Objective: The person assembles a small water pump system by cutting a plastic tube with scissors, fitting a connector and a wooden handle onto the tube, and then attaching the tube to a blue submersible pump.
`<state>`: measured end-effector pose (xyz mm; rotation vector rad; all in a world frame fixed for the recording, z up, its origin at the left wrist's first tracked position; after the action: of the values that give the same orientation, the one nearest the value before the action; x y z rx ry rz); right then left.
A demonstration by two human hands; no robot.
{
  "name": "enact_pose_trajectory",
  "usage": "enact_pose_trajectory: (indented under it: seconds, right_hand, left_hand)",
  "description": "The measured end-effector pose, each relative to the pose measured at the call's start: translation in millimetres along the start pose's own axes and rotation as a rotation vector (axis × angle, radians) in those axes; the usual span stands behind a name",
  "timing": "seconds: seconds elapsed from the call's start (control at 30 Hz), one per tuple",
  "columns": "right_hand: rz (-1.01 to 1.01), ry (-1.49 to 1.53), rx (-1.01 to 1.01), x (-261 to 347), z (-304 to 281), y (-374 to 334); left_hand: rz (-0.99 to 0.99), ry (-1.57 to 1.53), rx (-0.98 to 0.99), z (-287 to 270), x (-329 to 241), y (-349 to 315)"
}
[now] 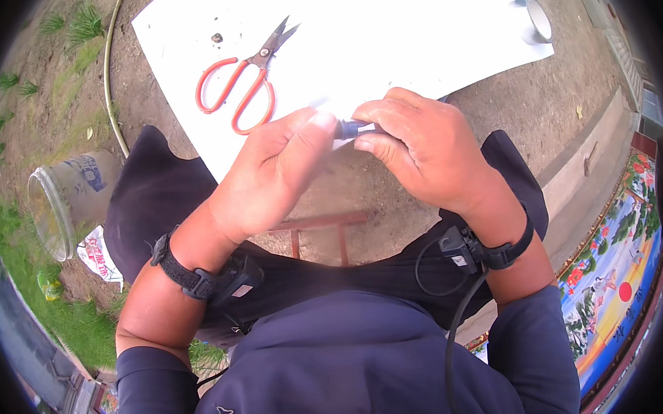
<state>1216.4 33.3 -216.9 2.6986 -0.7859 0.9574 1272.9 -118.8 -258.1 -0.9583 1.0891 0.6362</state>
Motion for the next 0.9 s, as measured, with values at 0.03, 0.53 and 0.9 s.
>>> enact_pose_trajectory:
  seconds: [0.03, 0.53, 0.9]
  right_hand:
    - [-0.020, 0.000, -0.011, 0.9, -2.2, -0.5]
    - [0.331, 1.124, 0.665, -10.5, 21.2, -11.5]
    - [0.095, 0.709, 0.536, -2.1, 15.1, -1.7]
  left_hand:
    - [-0.033, -0.039, -0.009, -0.9, -1.3, -0.9]
    - [0.413, 0.720, 0.061, -5.2, -28.3, -11.1]
    - [0.289, 0.612, 0.163, -3.4, -18.6, -16.3]
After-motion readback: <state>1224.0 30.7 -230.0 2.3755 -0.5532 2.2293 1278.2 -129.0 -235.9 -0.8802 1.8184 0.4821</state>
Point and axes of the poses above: each hand's wrist, its own y-axis towards the middle knuckle, its own z-axis out of the palm, x = y × z, the point moved 6 cm from there along y, towards the middle knuckle, and after that the axes turned 14 degrees about x, right-handed, at the moved point
